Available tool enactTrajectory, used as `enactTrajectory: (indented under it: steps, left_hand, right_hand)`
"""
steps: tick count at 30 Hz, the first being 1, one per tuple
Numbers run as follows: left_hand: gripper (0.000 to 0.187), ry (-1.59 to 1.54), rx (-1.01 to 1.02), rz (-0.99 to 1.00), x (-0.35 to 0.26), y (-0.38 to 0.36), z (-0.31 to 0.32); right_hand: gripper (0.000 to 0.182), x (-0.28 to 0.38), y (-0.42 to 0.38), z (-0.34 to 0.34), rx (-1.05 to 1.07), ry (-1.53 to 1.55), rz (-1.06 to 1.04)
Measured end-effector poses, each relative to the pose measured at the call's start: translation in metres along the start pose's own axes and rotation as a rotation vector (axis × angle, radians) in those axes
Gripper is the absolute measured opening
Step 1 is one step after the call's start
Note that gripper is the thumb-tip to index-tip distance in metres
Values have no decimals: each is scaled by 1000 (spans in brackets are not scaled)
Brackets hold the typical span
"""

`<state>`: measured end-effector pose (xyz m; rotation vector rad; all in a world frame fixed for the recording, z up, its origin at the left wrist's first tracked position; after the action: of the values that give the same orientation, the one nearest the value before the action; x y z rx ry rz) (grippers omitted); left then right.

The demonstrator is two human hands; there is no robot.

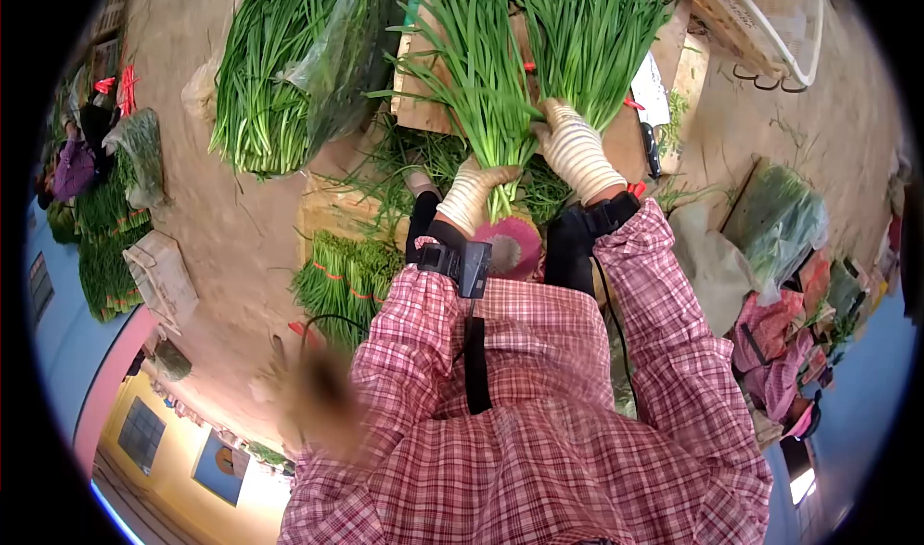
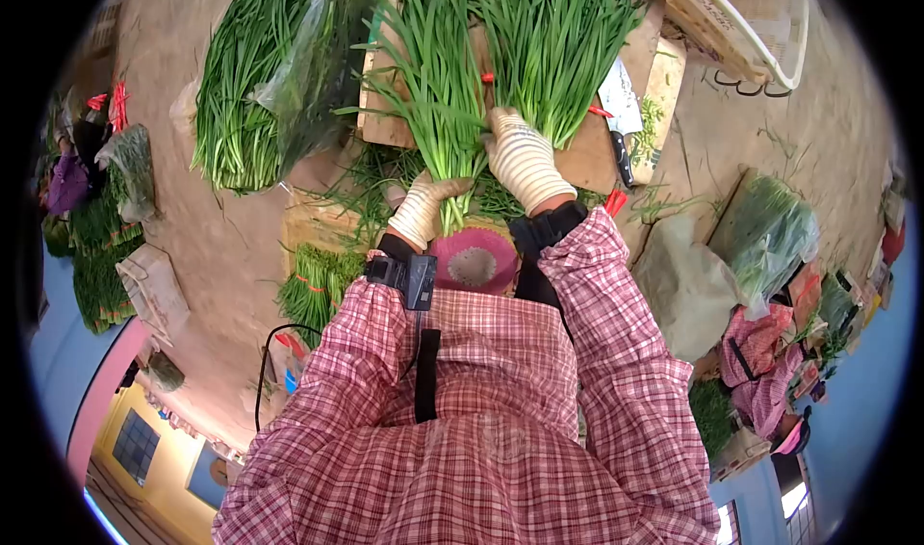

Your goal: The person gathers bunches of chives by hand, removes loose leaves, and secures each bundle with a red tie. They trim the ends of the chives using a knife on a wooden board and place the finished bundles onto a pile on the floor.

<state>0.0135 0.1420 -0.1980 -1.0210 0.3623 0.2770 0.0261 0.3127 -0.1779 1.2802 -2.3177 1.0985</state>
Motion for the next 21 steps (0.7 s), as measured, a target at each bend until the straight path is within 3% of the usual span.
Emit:
enactTrajectory:
  steps: [3,5,7,9,11,12,13,15,18,19,21]
  left_hand:
    - [44,81,-11,6,1,3,-3]
    - [44,79,-28,-1,2,4,-5]
    - [43,79,-44,-8,2,4,-7]
    - [43,101,-40,32,2,2,-6]
    - [43,86,-31,-28,0,-3,-6]
    - [43,69,-27,-87,0,-6,-7]
    - [43,68,-27,-90,0,-6,-8]
    - [43,82,0,-18,0,-5,-10]
    - [42,71,-31,-59,-1,-6,-10]
    - [42,73,-68,-84,-1,-7,-11]
    - [42,57,-28,-50,-1,-8,-15]
  right_hand:
    - [34,10,2,2,-66,48,-93]
    - [32,17,3,10,194,-214,-89]
    - [29,25,13,11,162,-386,-181]
    - [23,33,27,-1,226,-710,-37]
    - [20,21,43,-24,-26,-683,-41]
    - [17,10,60,-43,-52,-451,181]
    - [17,-14,69,-54,-210,-194,262]
    - [16,1,44,-85,-373,83,167]
    - [16,-3,21,-74,-268,569,221]
    - [15,-12,23,-82,-371,874,285]
    - [14,-22,30,-118,-574,930,243]
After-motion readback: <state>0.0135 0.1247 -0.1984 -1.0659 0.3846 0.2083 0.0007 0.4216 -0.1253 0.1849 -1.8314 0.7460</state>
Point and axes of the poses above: each hand's wrist, its own y-axis towards the middle knuckle, its own z-axis out of the palm, x = y × z, the point moved 3 cm from there along y, towards the middle knuckle, and after that the axes turned 3 degrees about z, right-handed, at the moved point
